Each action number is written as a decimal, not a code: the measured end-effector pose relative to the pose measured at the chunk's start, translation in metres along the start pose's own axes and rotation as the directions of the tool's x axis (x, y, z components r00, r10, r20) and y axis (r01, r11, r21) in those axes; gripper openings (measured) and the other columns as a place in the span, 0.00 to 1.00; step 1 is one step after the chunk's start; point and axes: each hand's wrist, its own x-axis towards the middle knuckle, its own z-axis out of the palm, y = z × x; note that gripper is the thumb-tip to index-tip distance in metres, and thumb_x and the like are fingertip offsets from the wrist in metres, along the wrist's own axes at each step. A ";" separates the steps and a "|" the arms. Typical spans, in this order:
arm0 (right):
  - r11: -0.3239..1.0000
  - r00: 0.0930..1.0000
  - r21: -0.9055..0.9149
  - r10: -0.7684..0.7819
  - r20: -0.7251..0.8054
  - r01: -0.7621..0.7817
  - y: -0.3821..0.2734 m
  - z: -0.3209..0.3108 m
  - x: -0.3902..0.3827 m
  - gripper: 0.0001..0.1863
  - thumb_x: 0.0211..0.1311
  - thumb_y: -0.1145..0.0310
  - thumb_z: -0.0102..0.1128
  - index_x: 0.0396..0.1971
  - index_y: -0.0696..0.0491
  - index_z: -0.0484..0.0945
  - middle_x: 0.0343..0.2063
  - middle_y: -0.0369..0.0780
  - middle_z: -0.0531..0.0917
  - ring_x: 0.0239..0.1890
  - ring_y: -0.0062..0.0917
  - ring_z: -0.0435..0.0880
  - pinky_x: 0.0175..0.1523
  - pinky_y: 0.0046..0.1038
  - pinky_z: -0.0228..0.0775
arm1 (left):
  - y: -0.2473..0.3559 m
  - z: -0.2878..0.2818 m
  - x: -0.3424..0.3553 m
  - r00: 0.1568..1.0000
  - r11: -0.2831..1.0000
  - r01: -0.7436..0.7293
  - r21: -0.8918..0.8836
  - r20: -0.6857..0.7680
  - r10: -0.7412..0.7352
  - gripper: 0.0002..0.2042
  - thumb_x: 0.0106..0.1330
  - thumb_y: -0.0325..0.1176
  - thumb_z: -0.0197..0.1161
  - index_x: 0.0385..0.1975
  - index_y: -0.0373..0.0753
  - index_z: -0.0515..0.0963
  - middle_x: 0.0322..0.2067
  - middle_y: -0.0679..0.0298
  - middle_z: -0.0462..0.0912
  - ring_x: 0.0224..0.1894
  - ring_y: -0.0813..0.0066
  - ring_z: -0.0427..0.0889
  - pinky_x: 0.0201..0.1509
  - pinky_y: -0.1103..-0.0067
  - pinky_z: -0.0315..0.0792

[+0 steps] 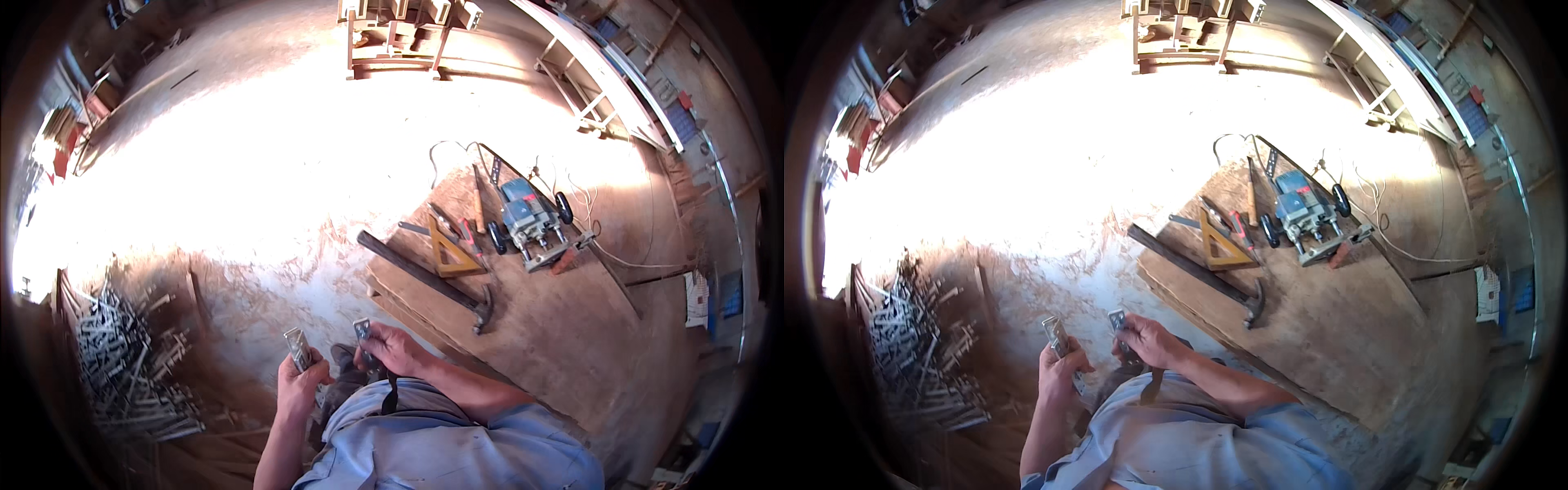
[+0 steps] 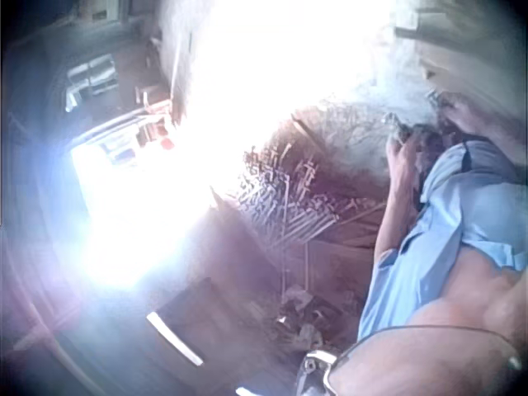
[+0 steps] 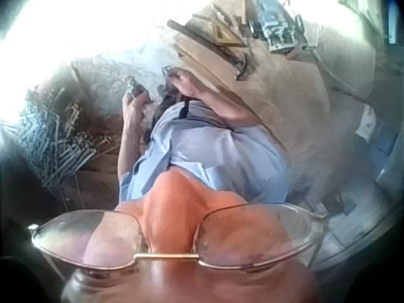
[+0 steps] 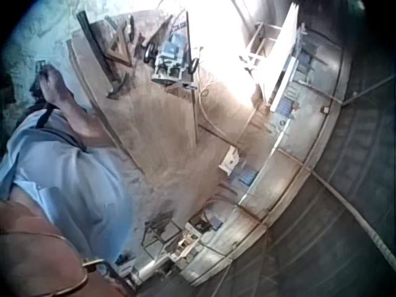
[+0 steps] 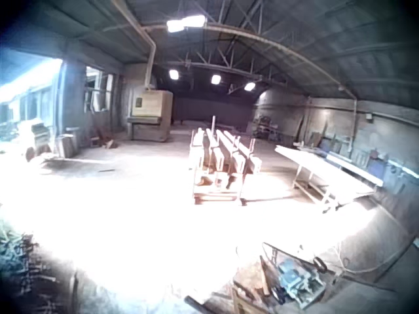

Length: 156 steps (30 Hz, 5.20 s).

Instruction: The person uses a chisel and hammer to refine a joint on a curved wooden piece held by clamps, then walks to a table to select a metal hinge and hammers it into another section of the wooden assembly.

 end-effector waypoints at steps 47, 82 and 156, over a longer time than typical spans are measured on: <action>0.758 -0.658 0.650 0.458 -0.598 -0.063 0.140 -0.122 0.188 0.20 0.64 0.57 0.56 0.52 0.50 0.75 0.44 0.43 0.80 0.41 0.38 0.79 0.31 0.40 0.76 | 0.375 0.075 0.713 0.849 0.877 -0.308 0.369 0.523 0.079 0.03 0.65 0.29 0.63 0.31 0.37 0.79 0.21 0.69 0.80 0.22 0.84 0.76 0.25 0.85 0.68; 0.898 -0.888 -0.037 0.427 -0.172 0.439 -0.177 -0.505 0.417 0.23 0.64 0.48 0.58 0.18 0.46 0.64 0.11 0.29 0.64 0.12 0.16 0.63 0.19 0.19 0.51 | 0.457 0.648 1.247 0.152 -0.207 -0.935 0.289 0.851 0.503 0.15 0.54 0.33 0.68 0.39 0.37 0.75 0.25 0.52 0.81 0.26 0.54 0.82 0.28 0.68 0.77; 0.897 0.185 -0.196 -0.287 -0.940 0.396 -0.174 -1.009 0.976 0.14 0.55 0.64 0.71 0.33 0.56 0.76 0.18 0.41 0.80 0.20 0.22 0.79 0.27 0.27 0.71 | 0.379 0.770 1.377 0.008 -0.677 -0.624 0.389 0.870 0.492 0.14 0.55 0.34 0.71 0.34 0.39 0.73 0.26 0.59 0.79 0.25 0.61 0.82 0.27 0.73 0.76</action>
